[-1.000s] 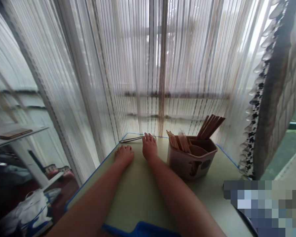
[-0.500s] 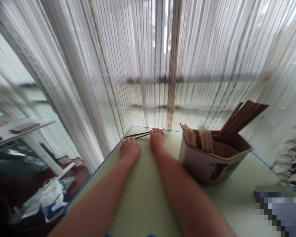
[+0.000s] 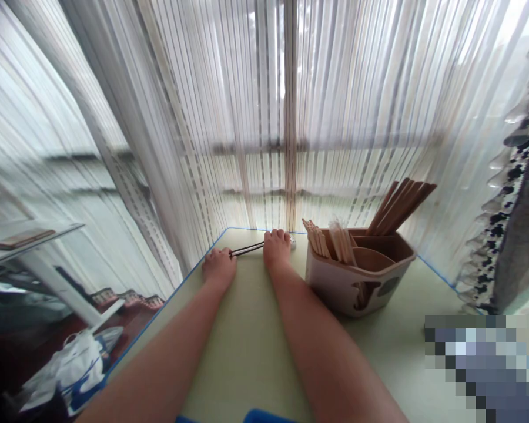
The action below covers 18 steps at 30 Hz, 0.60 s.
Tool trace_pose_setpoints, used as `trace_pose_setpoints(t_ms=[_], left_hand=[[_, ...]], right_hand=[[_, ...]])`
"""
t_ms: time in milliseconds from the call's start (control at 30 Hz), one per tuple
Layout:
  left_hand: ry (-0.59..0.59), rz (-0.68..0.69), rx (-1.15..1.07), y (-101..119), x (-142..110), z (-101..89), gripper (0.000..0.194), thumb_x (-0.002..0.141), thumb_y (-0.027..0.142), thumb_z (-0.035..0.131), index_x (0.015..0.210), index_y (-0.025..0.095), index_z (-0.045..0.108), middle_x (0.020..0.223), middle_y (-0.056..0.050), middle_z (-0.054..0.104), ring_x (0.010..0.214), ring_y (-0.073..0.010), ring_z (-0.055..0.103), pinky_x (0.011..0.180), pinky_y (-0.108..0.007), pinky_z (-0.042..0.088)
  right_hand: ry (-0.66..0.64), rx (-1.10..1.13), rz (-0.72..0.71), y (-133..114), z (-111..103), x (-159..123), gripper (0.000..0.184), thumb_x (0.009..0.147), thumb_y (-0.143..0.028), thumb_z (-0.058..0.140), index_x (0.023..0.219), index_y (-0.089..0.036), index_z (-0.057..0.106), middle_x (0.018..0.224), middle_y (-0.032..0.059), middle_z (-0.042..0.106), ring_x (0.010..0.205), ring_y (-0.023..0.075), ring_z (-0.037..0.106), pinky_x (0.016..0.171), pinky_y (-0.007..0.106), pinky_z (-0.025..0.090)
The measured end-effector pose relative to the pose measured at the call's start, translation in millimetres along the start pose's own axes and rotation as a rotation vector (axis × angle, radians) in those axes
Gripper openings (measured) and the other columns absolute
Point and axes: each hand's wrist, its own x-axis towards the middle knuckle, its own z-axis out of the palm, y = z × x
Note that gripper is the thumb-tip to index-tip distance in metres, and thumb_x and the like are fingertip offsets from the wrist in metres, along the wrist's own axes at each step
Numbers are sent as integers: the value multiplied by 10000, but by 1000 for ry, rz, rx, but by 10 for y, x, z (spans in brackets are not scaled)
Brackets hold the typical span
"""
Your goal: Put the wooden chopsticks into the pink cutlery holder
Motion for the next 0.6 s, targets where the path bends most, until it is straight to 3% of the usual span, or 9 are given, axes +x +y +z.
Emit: trace_pose_setpoints(t_ms=[367, 600], left_hand=[[-24, 28, -55, -23, 43, -3, 327, 798, 347, 434, 1033, 226, 627, 1126, -112, 559, 1047, -275, 496, 840, -379, 414], [-86, 84, -102, -118, 148, 24, 412, 795, 177, 380, 1155, 246, 570, 1113, -76, 619, 1049, -251, 529, 852, -354, 425]], right_hand=[[-52, 64, 16, -21, -87, -18, 272, 829, -84, 363, 826, -197, 611, 919, 91, 598, 939, 222, 420, 837, 365, 247], [4, 103, 95, 17, -102, -42, 231, 811, -98, 405, 780, -192, 613, 871, 77, 599, 923, 218, 421, 825, 364, 229]])
